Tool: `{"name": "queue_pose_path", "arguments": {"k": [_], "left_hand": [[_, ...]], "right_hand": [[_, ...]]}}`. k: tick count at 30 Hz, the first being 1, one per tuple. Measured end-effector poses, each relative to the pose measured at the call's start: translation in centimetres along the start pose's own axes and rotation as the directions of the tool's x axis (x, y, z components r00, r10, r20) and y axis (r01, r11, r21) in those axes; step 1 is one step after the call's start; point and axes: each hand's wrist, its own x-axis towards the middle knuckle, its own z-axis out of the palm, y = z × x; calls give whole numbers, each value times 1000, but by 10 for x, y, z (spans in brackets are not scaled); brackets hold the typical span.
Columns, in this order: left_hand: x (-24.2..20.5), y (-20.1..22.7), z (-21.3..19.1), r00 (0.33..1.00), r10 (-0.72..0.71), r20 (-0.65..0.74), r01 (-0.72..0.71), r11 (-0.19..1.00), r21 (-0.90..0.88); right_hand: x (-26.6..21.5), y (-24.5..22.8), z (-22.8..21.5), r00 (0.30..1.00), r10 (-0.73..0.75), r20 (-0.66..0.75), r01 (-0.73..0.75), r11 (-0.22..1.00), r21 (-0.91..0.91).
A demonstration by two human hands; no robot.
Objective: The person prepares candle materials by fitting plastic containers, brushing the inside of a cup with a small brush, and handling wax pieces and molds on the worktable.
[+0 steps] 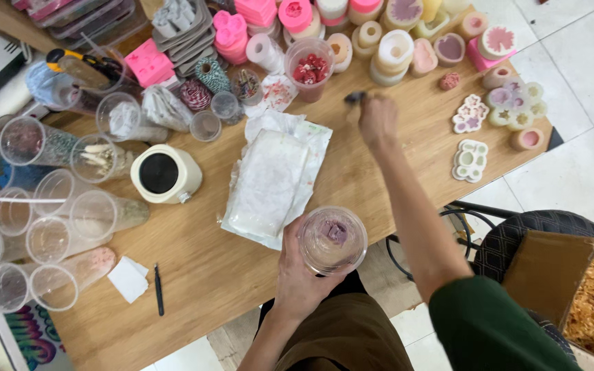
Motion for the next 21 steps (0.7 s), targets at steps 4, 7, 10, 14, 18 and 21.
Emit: {"name": "queue_pose_path", "arguments": {"k": [4,7,10,14,18,21], "left_hand": [[4,-8,12,1000,-5,18,5,1000,-1],[12,-16,16,998,36,44,-39,997,62],[14,-16,16,996,59,68,-63,996,70],[19,-15,17,997,21,69,-28,995,98],[18,-20,19,992,-72,103,63,994,87],[28,-26,22,990,-63,126,53,996,77]], "right_hand": [[-74,0,-19,988,48,146,-66,990,123],[-79,32,-60,987,140,76,-155,954,257],[-39,76,-90,939,305,-160,-274,942,193],[16,108,-72,940,263,-216,-224,956,189],[6,95,-38,981,192,15,-193,980,40],[-54,54,-31,985,141,102,-150,985,84]]}}
